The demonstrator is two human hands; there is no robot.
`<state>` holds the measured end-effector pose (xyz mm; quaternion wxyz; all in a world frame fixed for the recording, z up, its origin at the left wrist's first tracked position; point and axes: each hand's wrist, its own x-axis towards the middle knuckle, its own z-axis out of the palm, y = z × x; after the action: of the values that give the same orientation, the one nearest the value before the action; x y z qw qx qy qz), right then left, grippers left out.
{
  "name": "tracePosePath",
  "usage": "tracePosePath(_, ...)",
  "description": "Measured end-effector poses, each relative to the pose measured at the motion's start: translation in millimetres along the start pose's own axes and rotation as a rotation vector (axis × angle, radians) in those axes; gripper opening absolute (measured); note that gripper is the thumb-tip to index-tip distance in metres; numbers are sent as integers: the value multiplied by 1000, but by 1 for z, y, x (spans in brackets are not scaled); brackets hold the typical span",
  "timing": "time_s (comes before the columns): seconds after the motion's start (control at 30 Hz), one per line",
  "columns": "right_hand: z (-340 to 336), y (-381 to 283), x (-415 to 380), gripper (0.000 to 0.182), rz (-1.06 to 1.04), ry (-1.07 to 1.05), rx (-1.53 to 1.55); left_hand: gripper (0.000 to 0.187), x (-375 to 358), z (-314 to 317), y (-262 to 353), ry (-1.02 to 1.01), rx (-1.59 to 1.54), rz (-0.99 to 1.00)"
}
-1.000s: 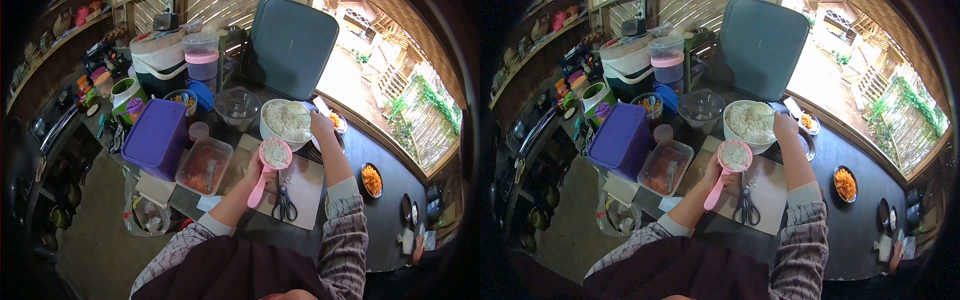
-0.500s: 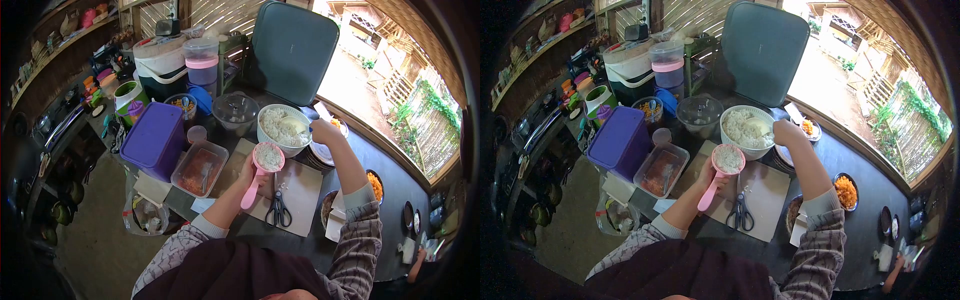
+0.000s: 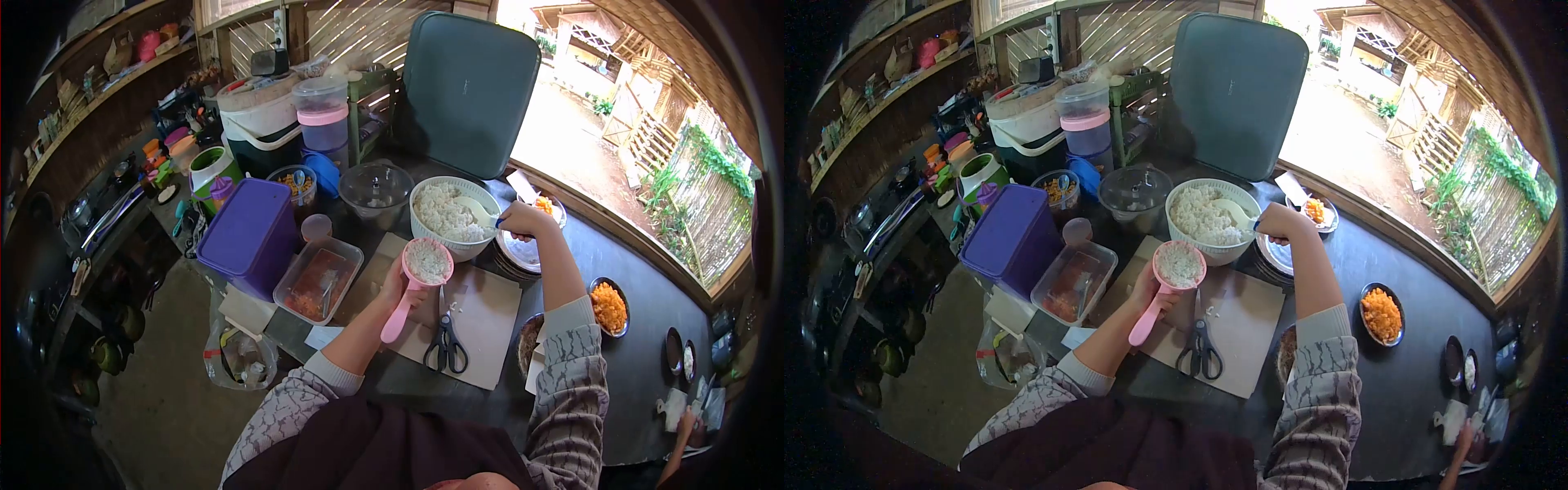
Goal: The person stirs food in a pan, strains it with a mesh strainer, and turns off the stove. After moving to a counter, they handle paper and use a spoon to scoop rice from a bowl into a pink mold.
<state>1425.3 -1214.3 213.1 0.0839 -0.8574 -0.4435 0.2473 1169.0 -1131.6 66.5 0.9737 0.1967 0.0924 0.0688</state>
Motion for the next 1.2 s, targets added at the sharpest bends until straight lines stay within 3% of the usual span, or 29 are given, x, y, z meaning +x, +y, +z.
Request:
tracePosePath(0.27,5,-10,10,22,39,-31,-54,65,2,-4,-2,-23,-13,-3)
tracePosePath(0.47,-9,-9,-10,27,140,-61,168,68,1,-1,-2,-32,6,-14)
tracePosePath(0.6,-13,-7,-23,20,165,-41,273,70,2,-4,-1,-62,-103,-73)
tracePosePath(0.9,-3,-1,-44,19,149,62,320,68,11,-25,-8,-225,-212,-121)
tracePosePath(0.97,0,-2,-54,24,40,92,354,69,13,-22,-9,-236,-200,-116)
tracePosePath(1.03,4,-1,-62,24,-1,81,346,73,5,-5,-7,-69,-245,-173)
tracePosePath(1.2,19,-14,-105,27,-53,22,334,71,15,-27,-14,-121,-176,-165)
